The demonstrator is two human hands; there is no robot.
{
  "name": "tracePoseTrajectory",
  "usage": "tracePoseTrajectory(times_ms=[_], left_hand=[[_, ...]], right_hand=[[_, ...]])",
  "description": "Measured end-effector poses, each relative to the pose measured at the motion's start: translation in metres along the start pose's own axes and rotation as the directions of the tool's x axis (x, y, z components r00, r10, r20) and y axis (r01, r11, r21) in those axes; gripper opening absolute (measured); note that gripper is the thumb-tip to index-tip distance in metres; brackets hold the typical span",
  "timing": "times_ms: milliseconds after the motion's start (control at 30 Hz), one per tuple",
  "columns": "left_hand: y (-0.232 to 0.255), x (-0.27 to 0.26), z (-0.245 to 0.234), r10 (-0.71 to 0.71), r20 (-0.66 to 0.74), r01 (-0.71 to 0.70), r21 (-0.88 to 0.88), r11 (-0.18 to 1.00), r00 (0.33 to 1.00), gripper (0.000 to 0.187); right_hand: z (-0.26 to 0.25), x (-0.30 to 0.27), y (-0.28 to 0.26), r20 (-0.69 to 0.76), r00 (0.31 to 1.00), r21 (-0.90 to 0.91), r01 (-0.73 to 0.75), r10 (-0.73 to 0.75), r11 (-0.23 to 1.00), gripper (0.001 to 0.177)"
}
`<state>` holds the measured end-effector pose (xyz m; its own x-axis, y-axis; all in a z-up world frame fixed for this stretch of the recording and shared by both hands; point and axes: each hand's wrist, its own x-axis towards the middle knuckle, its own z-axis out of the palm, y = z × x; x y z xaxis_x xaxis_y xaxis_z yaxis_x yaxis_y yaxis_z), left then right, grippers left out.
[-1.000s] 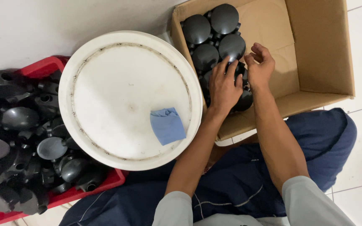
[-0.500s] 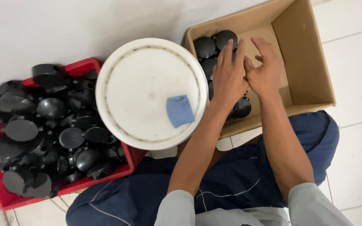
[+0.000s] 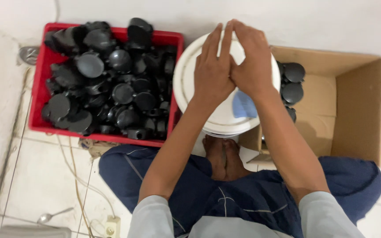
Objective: Cleaning black plastic parts with a cloth and sorting them into a box
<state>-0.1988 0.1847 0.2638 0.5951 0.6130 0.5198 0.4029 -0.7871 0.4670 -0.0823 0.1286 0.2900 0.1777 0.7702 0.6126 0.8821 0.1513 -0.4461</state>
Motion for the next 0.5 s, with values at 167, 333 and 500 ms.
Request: tracePoseTrajectory(times_ms=[167, 333, 500], left_hand=[[-0.076, -0.034, -0.058, -0.094, -0.08, 0.103, 0.12, 0.987, 0.992, 0.075], [-0.131, -0.075, -0.099, -0.163, -0.114, 0.178, 0.138, 0.974, 0.98, 0.063], [-0.188, -0.123, -0.085, -0.506, 0.071, 0.487, 0.186, 0.854, 0.86, 0.096]], right_hand=[[0.084, 0.025, -0.06, 0.097, 0.995, 0.128, -0.008, -0.005, 0.992, 0.061], [0.162, 0.03, -0.099, 0.219, 0.967, 0.268, 0.069, -0.13, 0.961, 0.059], [0.239, -0.008, -0.114, 0.401, 0.908, 0.159, -0.204, 0.125, 0.966, 0.074]])
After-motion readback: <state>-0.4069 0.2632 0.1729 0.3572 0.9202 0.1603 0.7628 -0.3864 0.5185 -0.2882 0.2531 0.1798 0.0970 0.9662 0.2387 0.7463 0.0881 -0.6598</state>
